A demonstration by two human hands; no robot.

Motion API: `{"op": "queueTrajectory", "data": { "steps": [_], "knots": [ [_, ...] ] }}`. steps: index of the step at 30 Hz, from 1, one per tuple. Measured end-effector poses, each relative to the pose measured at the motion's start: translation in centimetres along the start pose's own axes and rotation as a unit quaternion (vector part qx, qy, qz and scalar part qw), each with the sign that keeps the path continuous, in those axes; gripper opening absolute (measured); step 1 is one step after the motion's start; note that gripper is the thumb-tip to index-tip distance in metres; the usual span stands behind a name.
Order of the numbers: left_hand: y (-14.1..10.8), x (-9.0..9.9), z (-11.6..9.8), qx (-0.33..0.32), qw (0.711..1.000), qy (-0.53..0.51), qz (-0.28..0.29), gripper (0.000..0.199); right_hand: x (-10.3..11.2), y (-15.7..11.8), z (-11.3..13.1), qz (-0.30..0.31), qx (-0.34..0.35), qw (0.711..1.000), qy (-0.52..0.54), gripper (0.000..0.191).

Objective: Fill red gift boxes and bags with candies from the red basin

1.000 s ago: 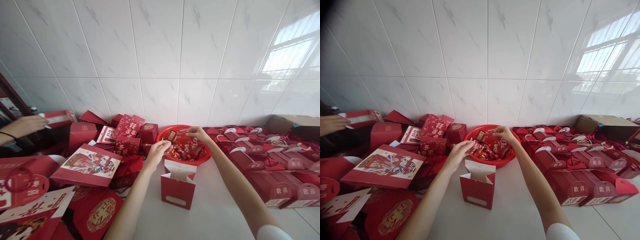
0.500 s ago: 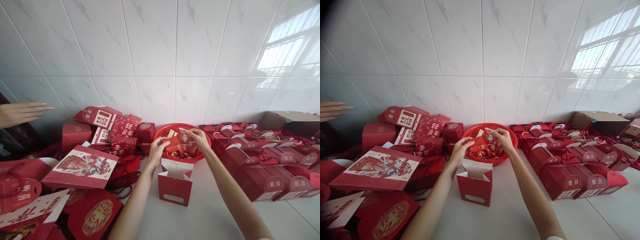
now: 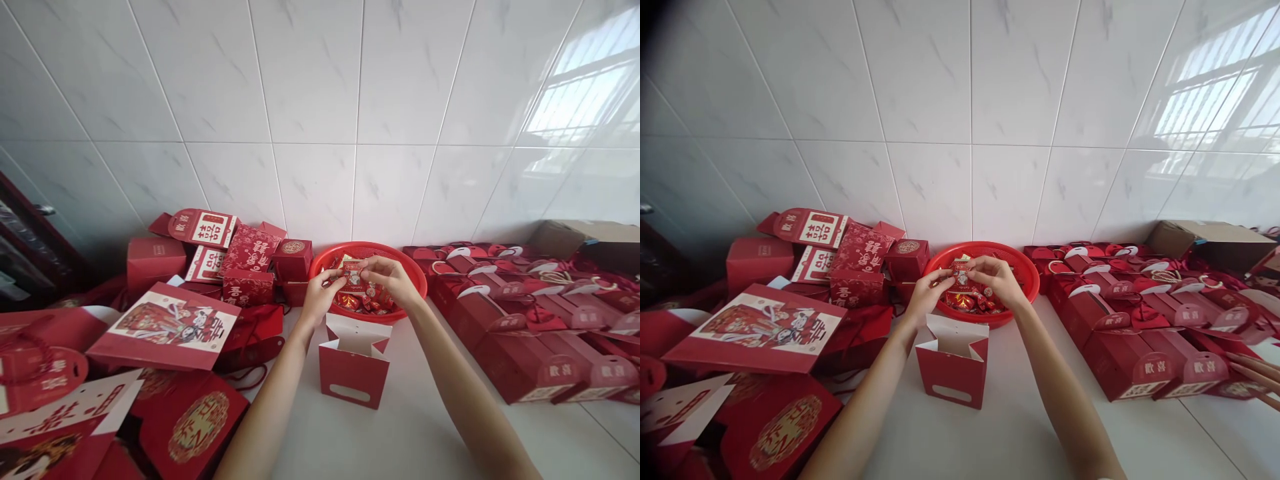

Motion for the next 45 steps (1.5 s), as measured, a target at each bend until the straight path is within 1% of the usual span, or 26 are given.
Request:
{"op": "queueTrajectory", "data": {
  "steps": [2, 3, 4, 5, 7, 8, 9, 12, 15, 17, 20, 22, 24, 27, 30, 33, 35, 38, 40, 42, 43, 45],
  "knots": [
    [0.1, 0.3, 0.1, -0.003, 1.0, 0.007, -0.023, 0.024, 1.2, 0.7, -0.4, -0.021, -0.003, 1.0, 0.0, 0.03],
    [0.1, 0.4, 0.2, -0.006, 0.999, 0.008, -0.033, 0.023, 1.9, 1.2, -0.7, -0.03, -0.014, 0.999, -0.038, 0.029],
    [0.1, 0.5, 0.3, -0.01, 0.999, 0.009, -0.041, 0.023, 2.5, 1.7, -1.2, -0.029, -0.032, 0.994, -0.105, 0.027],
    [0.1, 0.5, 0.3, -0.012, 0.999, 0.01, -0.046, 0.023, 3.0, 2.2, -1.8, -0.018, -0.057, 0.98, -0.188, 0.025],
    [0.1, 0.6, 0.4, -0.013, 0.999, 0.009, -0.052, 0.024, 3.3, 3.0, -3.3, 0.028, -0.112, 0.932, -0.343, 0.019],
    [0.1, 0.6, 0.4, -0.014, 0.998, 0.009, -0.054, 0.024, 3.2, 3.2, -4.1, 0.057, -0.137, 0.908, -0.392, 0.015],
    [0.1, 0.6, 0.4, -0.015, 0.998, 0.01, -0.056, 0.024, 2.9, 3.3, -4.8, 0.084, -0.155, 0.891, -0.418, 0.014],
    [0.0, 0.5, 0.2, -0.021, 0.998, 0.024, -0.062, 0.022, 1.5, 3.3, -6.3, 0.138, -0.185, 0.852, -0.469, 0.021],
    [-0.1, 0.5, 0.0, -0.028, 0.996, 0.037, -0.071, 0.02, 0.6, 3.3, -6.7, 0.149, -0.189, 0.821, -0.517, 0.022],
    [-0.2, 0.5, 0.0, -0.03, 0.996, 0.038, -0.075, 0.021, 0.8, 3.4, -6.1, 0.138, -0.182, 0.812, -0.537, 0.02],
    [-0.2, 0.5, 0.0, -0.03, 0.996, 0.041, -0.079, 0.021, 2.1, 3.6, -4.9, 0.112, -0.172, 0.809, -0.55, 0.014],
    [-0.2, 0.4, -0.1, -0.031, 0.995, 0.046, -0.087, 0.021, 2.9, 3.4, -4.3, 0.114, -0.176, 0.807, -0.553, 0.013],
    [-0.3, 0.4, -0.3, -0.032, 0.993, 0.053, -0.098, 0.019, 3.1, 3.0, -4.3, 0.147, -0.194, 0.799, -0.55, 0.014],
    [-0.4, 0.3, -0.5, -0.026, 0.992, 0.06, -0.108, 0.018, 2.2, 2.2, -5.2, 0.206, -0.221, 0.782, -0.545, 0.022],
    [-0.5, 0.4, -0.6, -0.019, 0.992, 0.052, -0.115, 0.019, 1.0, 1.9, -6.0, 0.215, -0.213, 0.783, -0.543, 0.023],
    [-0.4, 0.5, -0.1, -0.012, 0.993, 0.023, -0.118, 0.021, 0.8, 2.1, -6.1, 0.19, -0.196, 0.808, -0.523, 0.025],
    [-0.2, 0.6, 0.4, -0.005, 0.993, 0.007, -0.119, 0.022, 1.5, 2.3, -5.6, 0.159, -0.188, 0.835, -0.493, 0.023],
    [0.0, 0.7, 1.1, 0.002, 0.993, -0.002, -0.119, 0.023, 3.1, 2.4, -4.6, 0.102, -0.183, 0.876, -0.435, 0.013],
    [0.1, 0.7, 1.3, 0.006, 0.993, -0.007, -0.118, 0.024, 3.9, 2.3, -4.1, 0.077, -0.191, 0.892, -0.404, 0.013],
    [0.1, 0.7, 1.3, 0.009, 0.993, -0.009, -0.118, 0.024, 4.4, 2.2, -4.0, 0.076, -0.211, 0.895, -0.387, 0.018],
    [0.1, 0.6, 1.3, 0.011, 0.993, -0.01, -0.117, 0.024, 4.4, 2.2, -4.1, 0.085, -0.224, 0.891, -0.386, 0.019],
    [0.0, 0.7, 1.2, 0.012, 0.993, -0.01, -0.116, 0.024, 4.1, 2.2, -4.6, 0.116, -0.256, 0.873, -0.399, 0.018]
  ]
}}
Point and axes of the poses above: each hand's wrist, its own y-axis towards the middle knuckle, its own x-axis out of the back of the hand, z = x × y, the point moved 4 cm from there along y, towards the middle knuckle, and after that the axes turned 3 degrees about -x, right-handed, at the moved point
